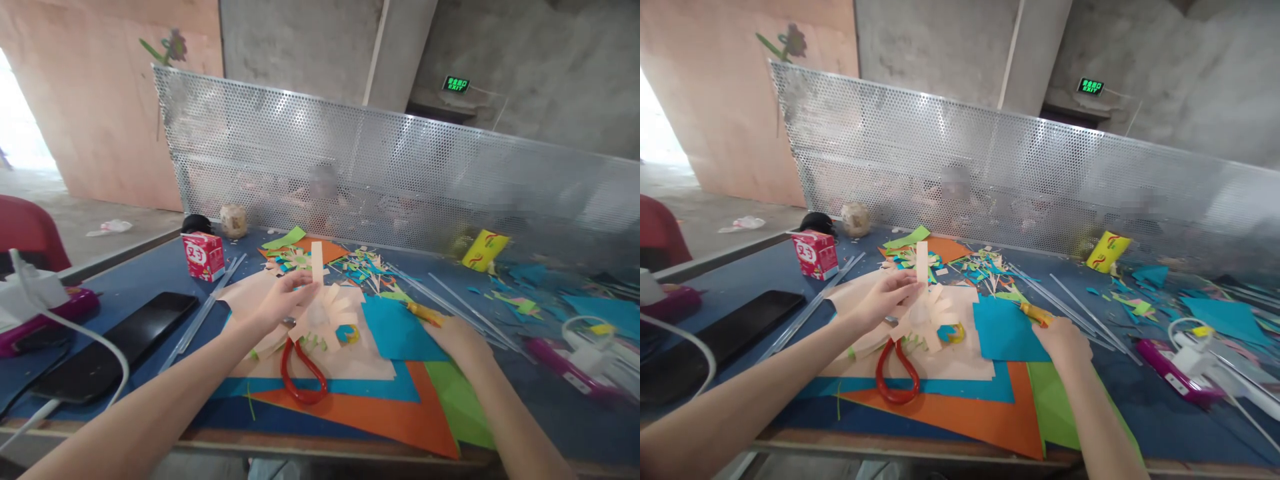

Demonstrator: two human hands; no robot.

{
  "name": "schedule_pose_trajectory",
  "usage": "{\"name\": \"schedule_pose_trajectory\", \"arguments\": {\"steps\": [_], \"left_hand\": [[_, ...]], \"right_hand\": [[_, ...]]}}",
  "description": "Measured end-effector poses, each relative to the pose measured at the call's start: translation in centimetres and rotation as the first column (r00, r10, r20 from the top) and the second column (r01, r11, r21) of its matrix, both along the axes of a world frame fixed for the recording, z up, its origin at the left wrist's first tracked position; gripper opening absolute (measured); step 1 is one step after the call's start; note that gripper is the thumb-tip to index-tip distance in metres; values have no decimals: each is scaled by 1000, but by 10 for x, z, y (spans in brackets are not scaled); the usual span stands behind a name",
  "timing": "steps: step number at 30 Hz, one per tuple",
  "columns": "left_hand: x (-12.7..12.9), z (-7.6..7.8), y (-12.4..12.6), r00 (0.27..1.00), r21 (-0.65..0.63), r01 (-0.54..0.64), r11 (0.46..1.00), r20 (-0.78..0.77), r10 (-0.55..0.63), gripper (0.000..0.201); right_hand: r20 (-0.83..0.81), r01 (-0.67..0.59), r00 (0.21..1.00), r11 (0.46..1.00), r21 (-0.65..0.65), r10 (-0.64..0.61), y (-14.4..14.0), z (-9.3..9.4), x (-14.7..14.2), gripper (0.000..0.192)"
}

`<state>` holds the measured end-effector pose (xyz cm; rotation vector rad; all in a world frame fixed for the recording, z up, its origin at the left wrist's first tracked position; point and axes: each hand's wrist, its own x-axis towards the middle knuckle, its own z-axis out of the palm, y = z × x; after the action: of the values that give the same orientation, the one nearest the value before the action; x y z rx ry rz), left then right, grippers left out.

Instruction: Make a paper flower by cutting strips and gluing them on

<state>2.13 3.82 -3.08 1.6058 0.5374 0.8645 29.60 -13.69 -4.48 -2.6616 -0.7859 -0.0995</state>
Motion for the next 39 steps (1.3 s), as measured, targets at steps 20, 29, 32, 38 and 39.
{"name": "schedule_pose_trajectory", "arguments": {"steps": [20,29,32,38,39], "left_hand": [[1,1,0,991,251,-96,963,-62,115,27],[1,-1,0,990,252,-113,961,-58,132,30],[1,-1,0,989,243,-110,964,-66,130,29],[1,-2,3,993,192,-97,977,-45,108,24],[1,-3,5,993,181,-99,978,-47,109,23]], "right_hand": [[757,-578,643,723,380,116,46,52,-131,32],[745,-534,651,785,315,145,63,58,-137,27],[750,-545,645,777,315,148,63,55,-136,28],[720,-539,677,769,344,153,54,39,-130,35],[707,-526,691,777,346,153,51,36,-128,36]]}}
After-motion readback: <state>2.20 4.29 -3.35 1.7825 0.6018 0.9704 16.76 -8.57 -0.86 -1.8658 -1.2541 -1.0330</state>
